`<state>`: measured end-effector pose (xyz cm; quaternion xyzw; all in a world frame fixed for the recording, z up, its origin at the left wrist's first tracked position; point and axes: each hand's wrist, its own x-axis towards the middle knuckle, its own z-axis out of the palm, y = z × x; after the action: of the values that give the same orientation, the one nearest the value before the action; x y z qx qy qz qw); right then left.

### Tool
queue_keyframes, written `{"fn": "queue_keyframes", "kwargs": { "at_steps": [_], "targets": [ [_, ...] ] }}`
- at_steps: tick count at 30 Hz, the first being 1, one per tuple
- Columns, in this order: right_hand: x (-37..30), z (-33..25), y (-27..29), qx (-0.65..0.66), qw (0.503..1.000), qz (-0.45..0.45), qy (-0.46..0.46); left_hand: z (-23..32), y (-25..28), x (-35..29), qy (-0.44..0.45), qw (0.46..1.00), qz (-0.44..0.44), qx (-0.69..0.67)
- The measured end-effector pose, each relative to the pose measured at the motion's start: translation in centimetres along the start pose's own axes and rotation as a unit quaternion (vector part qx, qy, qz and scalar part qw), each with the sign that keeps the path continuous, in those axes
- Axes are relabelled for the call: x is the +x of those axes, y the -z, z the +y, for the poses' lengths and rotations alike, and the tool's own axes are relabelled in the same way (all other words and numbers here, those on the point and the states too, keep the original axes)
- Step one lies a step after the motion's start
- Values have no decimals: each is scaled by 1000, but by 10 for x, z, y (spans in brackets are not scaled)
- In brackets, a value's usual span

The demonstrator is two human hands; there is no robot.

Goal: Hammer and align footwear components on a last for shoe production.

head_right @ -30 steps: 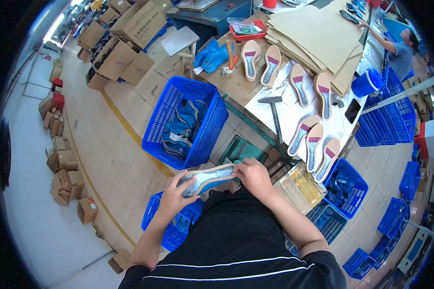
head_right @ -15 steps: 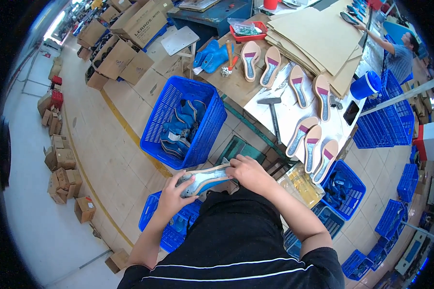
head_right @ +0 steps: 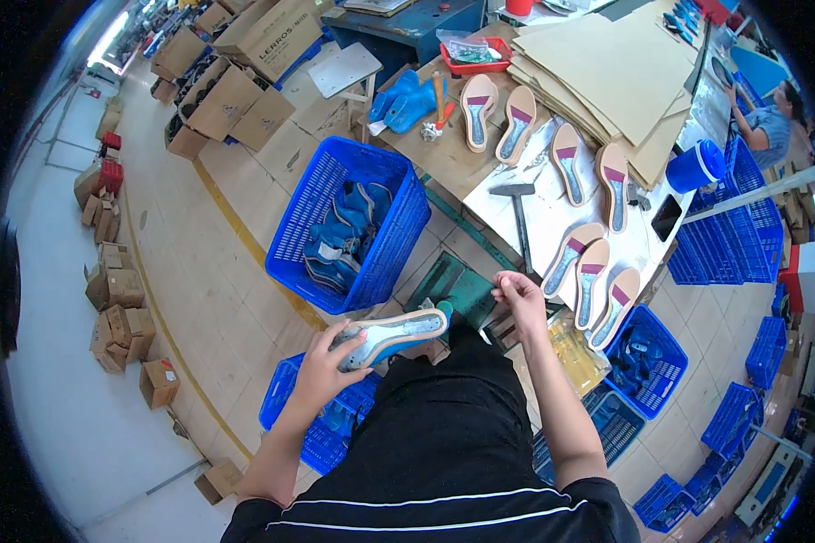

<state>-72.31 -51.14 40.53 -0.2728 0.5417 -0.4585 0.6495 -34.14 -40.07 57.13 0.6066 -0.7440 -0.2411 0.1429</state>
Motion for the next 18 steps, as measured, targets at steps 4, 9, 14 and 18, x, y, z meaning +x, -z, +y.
{"fn": "queue_keyframes", "kwargs": {
  "at_steps": [4, 9, 14, 18],
  "targets": [
    [-16, 3, -3, -361, 932, 21, 12, 1, -1, 2, -8, 1000, 3, 14],
    [-45, -20, -56, -180, 948, -261, 44, -4, -2, 2, -31, 999, 2, 24],
    [-46, -40, -72, -312, 887, -293, 172, -3, -2, 3, -30, 999, -3, 18],
    [-43, -32, -67, -311, 876, -293, 225, -2, -4, 4, -29, 999, -1, 23]
  ]
}}
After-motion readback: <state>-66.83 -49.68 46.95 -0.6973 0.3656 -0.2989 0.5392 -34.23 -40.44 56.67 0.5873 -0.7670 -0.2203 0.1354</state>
